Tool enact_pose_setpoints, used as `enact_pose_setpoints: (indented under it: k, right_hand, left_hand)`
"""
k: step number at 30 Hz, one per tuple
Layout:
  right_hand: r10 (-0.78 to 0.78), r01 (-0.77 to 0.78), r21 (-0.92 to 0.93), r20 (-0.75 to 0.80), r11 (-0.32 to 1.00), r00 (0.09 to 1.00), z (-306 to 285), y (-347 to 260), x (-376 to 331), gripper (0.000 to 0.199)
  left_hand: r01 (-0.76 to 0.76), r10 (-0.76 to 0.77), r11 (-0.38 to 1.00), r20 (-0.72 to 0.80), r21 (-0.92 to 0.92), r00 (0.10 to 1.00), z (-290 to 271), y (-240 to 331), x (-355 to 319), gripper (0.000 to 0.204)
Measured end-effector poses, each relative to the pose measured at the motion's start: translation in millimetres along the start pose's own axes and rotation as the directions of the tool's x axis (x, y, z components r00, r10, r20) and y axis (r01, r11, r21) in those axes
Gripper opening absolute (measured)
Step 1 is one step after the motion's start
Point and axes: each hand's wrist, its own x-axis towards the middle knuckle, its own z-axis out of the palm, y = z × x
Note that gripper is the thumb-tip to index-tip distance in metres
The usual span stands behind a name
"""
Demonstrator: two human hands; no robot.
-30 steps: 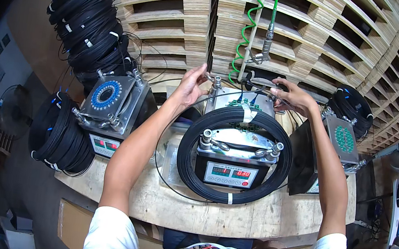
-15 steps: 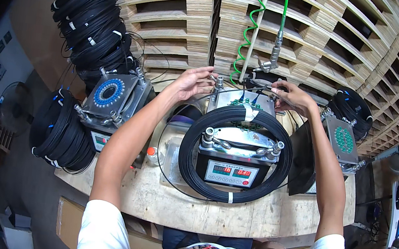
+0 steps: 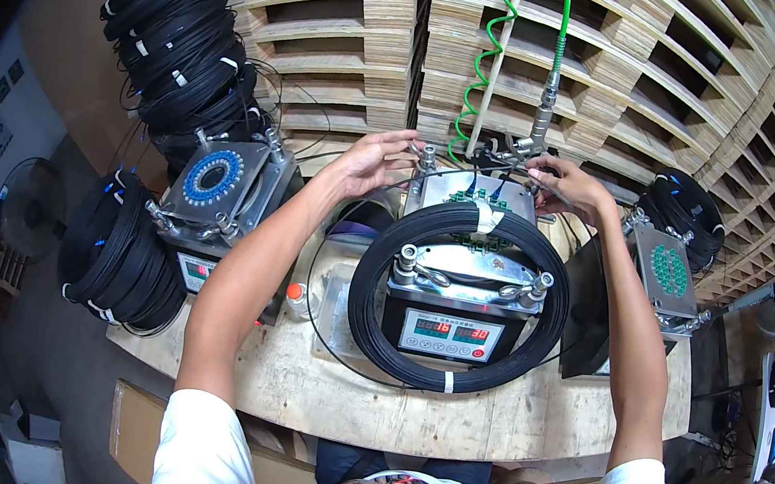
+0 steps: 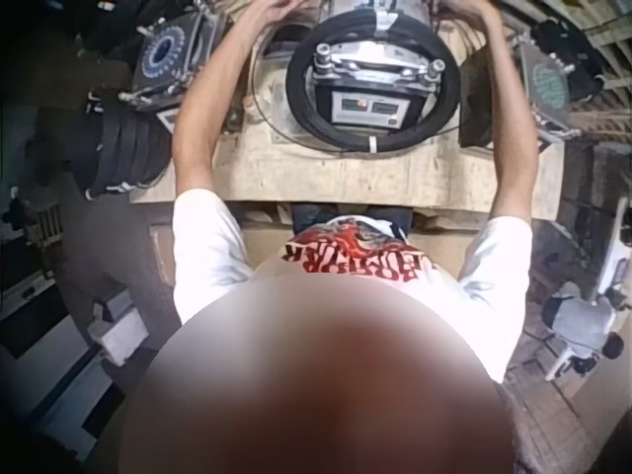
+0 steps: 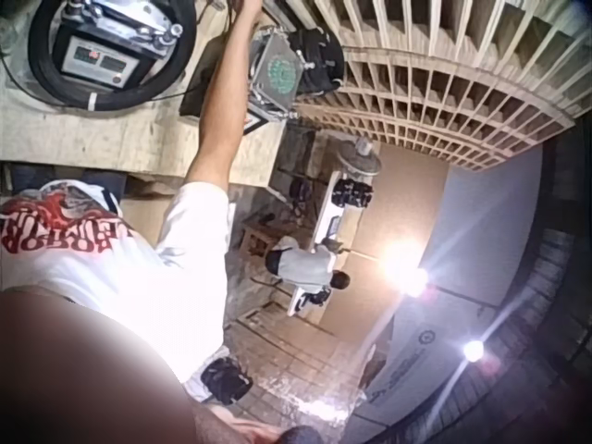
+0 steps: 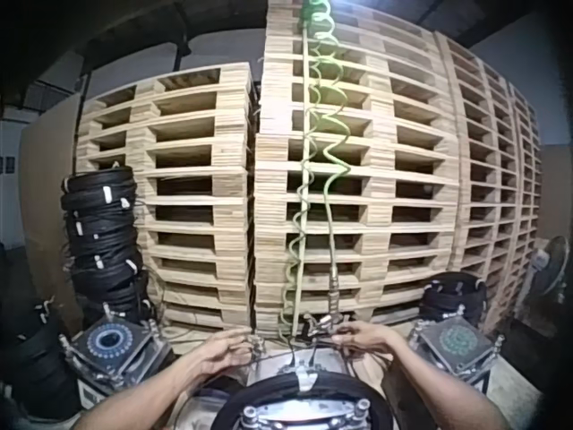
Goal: Placing cable coils into a machine and securing components.
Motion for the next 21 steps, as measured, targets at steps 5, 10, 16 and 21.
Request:
enact_pose_setpoints:
  k: [5,10,16,21]
  right_hand:
    - [-0.017,0.018,-0.033,0.016,0.999,1.0,5.3,-4.7,2.8,0.047]
    - [0.013,-0.013,-0.046,-0.001,0.999,1.0,2.0,-2.6,0.0,0.046]
    - [0.018,-0.02,-0.082,-0.026,0.996,1.0,11.6,-6.2,4.4,0.041]
    - [0.024,-0.025,-0.151,-0.009,0.988,1.0,7.9,-6.8,5.0,0.045]
  left_hand:
    - [0.164,-0.086,0.95,-0.283,0.266,0.955,-2.7,2.3,14.7,0.041]
    - [0.12,-0.042,0.921,-0.212,0.371,0.976,-1.5,-4.9,23.3,0.038]
    - [0.033,0.027,0.948,-0.184,0.315,0.982,-12.3,-4.4,11.7,0.026]
    - [-0.259,0.55,0.526,-0.091,0.81,0.83,29.1,51.1,-41.0,0.04]
